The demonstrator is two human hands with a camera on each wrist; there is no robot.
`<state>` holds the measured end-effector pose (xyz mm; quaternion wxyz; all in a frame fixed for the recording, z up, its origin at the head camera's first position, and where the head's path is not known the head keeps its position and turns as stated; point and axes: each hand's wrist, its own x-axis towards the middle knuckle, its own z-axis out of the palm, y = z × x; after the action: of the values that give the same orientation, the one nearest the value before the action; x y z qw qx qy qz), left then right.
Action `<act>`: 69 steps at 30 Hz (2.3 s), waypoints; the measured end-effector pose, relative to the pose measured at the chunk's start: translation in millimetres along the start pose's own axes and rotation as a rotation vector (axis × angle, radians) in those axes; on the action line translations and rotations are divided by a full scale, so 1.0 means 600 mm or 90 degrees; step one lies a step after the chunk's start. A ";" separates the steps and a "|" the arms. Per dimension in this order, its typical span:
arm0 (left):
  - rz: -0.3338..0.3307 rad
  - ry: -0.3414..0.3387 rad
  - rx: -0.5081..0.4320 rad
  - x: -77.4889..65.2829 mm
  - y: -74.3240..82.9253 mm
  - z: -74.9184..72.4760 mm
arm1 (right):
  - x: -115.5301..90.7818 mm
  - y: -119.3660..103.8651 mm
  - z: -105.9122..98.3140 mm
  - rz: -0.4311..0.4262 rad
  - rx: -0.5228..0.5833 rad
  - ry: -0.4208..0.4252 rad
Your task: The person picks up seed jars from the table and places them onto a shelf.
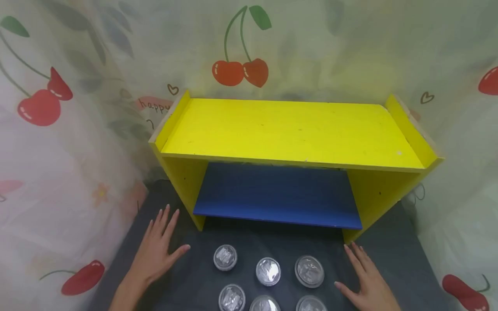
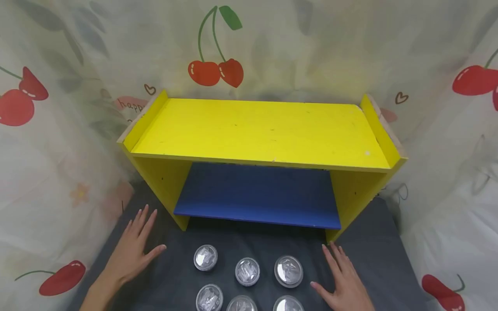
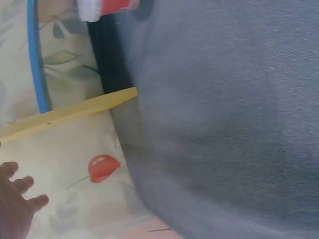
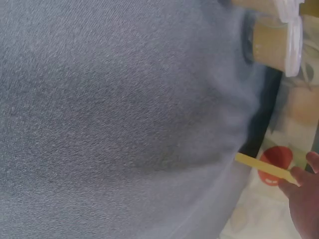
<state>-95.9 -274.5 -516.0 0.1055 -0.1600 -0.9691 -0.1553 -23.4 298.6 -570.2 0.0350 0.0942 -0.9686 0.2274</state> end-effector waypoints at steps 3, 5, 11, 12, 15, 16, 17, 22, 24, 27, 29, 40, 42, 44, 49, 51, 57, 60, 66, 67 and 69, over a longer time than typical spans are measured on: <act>0.016 0.021 -0.011 0.011 0.006 -0.012 | -0.002 -0.008 0.000 -0.008 0.007 0.005; 0.021 0.034 -0.020 0.017 0.011 -0.020 | -0.003 -0.013 0.000 -0.015 0.021 0.001; 0.012 0.052 -0.069 0.032 0.024 -0.046 | -0.007 -0.030 0.001 -0.074 0.068 0.023; 0.010 0.055 -0.080 0.035 0.025 -0.050 | -0.008 -0.033 0.002 -0.080 0.073 0.027; 0.006 0.056 -0.114 0.044 0.028 -0.064 | -0.012 -0.045 0.005 -0.089 0.083 0.035; 0.006 0.056 -0.125 0.047 0.028 -0.068 | -0.014 -0.049 0.007 -0.091 0.089 0.037; 0.008 0.058 -0.135 0.050 0.029 -0.073 | -0.016 -0.053 0.009 -0.093 0.093 0.039; 0.028 0.086 -0.184 0.065 0.034 -0.100 | -0.023 -0.064 0.020 -0.136 0.179 0.050; 0.044 0.109 -0.203 0.072 0.035 -0.112 | -0.024 -0.066 0.024 -0.154 0.212 0.055; 0.060 0.140 -0.223 0.080 0.034 -0.126 | -0.025 -0.066 0.031 -0.196 0.243 0.066; 0.072 0.158 -0.241 0.085 0.033 -0.134 | -0.027 -0.067 0.034 -0.223 0.256 0.065; 0.099 0.174 -0.326 0.127 0.047 -0.188 | -0.039 -0.067 0.051 -0.260 0.335 -0.003; 0.104 0.166 -0.365 0.133 0.050 -0.197 | -0.040 -0.062 0.055 -0.280 0.337 -0.023; 0.108 0.159 -0.396 0.138 0.054 -0.203 | -0.042 -0.058 0.060 -0.282 0.336 -0.043; 0.111 0.150 -0.454 0.150 0.060 -0.215 | -0.047 -0.050 0.077 -0.281 0.353 -0.081; 0.106 0.148 -0.471 0.154 0.062 -0.220 | -0.049 -0.047 0.082 -0.281 0.360 -0.088; 0.124 0.154 -0.578 0.165 0.070 -0.240 | -0.053 -0.037 0.098 -0.293 0.396 -0.100; 0.133 0.163 -0.623 0.168 0.073 -0.252 | -0.055 -0.033 0.109 -0.294 0.449 -0.137; 0.093 0.155 -0.631 0.180 0.085 -0.268 | -0.061 0.001 0.140 -0.251 0.432 -0.195; 0.084 0.155 -0.624 0.182 0.087 -0.271 | -0.062 0.005 0.147 -0.245 0.422 -0.200; 0.071 0.153 -0.624 0.188 0.092 -0.277 | -0.060 0.011 0.159 -0.252 0.433 -0.211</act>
<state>-155.9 -249.3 -318.4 0.1367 -0.2232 -0.7535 -0.6032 8.2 267.5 -662.2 -0.1111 0.3198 -0.7944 0.5044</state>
